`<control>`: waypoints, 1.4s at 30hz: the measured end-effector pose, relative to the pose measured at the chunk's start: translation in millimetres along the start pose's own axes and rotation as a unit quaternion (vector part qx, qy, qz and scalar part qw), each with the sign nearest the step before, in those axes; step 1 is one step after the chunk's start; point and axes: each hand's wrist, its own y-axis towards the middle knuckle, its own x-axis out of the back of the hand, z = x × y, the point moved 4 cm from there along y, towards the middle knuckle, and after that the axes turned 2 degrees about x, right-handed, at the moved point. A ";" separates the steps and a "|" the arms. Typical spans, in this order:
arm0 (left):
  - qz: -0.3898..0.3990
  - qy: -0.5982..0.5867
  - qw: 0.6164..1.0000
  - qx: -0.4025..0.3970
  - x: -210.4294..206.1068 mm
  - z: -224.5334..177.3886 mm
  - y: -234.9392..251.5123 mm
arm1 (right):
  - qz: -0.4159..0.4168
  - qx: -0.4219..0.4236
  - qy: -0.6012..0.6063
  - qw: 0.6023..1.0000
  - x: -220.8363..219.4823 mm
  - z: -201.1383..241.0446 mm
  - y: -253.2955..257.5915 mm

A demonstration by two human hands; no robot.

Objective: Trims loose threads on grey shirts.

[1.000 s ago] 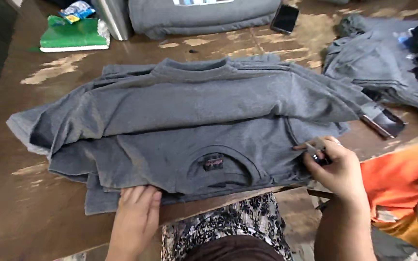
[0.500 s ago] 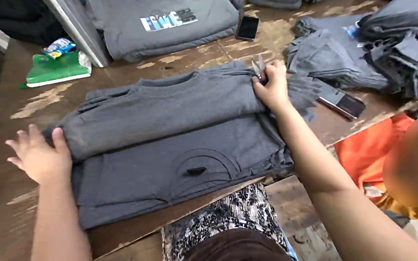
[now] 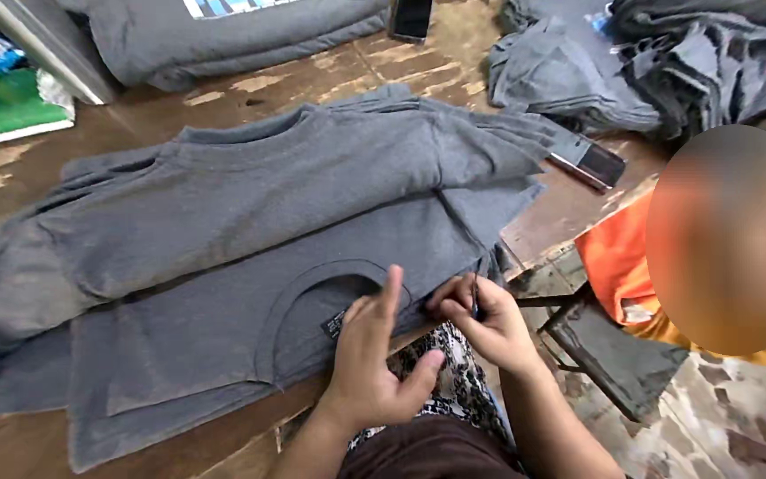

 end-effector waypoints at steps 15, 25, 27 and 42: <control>-0.057 -0.007 0.998 0.005 9.7 -2.0 13.4 | -0.048 0.073 0.118 0.989 -44.8 23.8 14.1; -0.174 -0.304 0.931 0.099 14.7 20.8 21.7 | 0.037 0.112 -0.285 0.951 -20.8 10.9 20.1; -0.159 -0.306 0.935 0.084 13.9 21.0 18.0 | 0.040 0.130 -0.328 0.935 -24.3 12.1 22.1; -0.098 -0.257 0.961 0.038 17.4 16.0 8.2 | -0.003 0.108 -0.224 0.969 -17.8 25.5 23.3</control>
